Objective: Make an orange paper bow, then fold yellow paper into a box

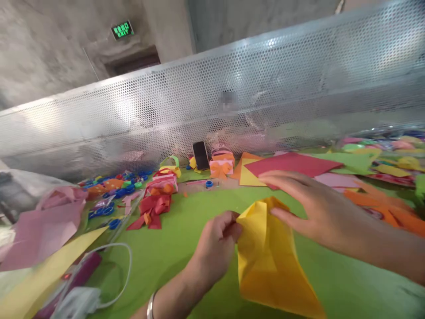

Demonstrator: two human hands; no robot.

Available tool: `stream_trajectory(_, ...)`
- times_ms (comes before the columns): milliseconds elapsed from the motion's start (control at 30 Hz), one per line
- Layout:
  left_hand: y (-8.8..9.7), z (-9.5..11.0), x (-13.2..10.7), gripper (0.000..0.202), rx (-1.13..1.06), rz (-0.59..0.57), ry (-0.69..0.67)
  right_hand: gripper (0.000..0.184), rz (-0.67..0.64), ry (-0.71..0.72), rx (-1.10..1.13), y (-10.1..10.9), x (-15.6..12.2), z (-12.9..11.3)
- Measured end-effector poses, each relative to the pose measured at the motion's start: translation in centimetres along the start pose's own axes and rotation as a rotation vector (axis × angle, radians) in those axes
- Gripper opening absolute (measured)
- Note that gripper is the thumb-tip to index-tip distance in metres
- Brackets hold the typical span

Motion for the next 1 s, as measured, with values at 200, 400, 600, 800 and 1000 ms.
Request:
stream_trajectory(200,0.0,0.4,-1.0,0.04,-0.154,0.024,-0.006,0.023,-0.319,-0.178,0.269,-1.4,3.4,-1.9)
stream_trajectory(400,0.6,0.3,-1.2,0.085,0.344,0.227,-0.143,0.013,-0.367,-0.194,0.272,-3.1,2.8,-3.1)
stream_trajectory(600,1.7,-0.2,0.1,0.029,0.451,0.349,-0.183,0.022,-0.399,-0.233,0.198,-3.0,2.8,-1.7)
stream_trajectory(800,0.9,0.2,-0.1,0.03,-0.215,0.135,-0.081,0.026,-0.443,-0.3,0.145,-2.8,3.5,-0.2)
stream_trajectory(1000,0.8,0.9,-0.7,0.016,-0.24,0.1,-0.045,0.024,-0.346,-0.336,0.375,-3.4,3.2,0.1)
Point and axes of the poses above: each hand's wrist, its own x-axis towards the middle knuckle, its own y-axis out of the back of the hand, z = x × y, the point moved 2 cm from there along x, towards the middle knuckle, and after that the axes turned 2 degrees about x, right-handed, at the moved point
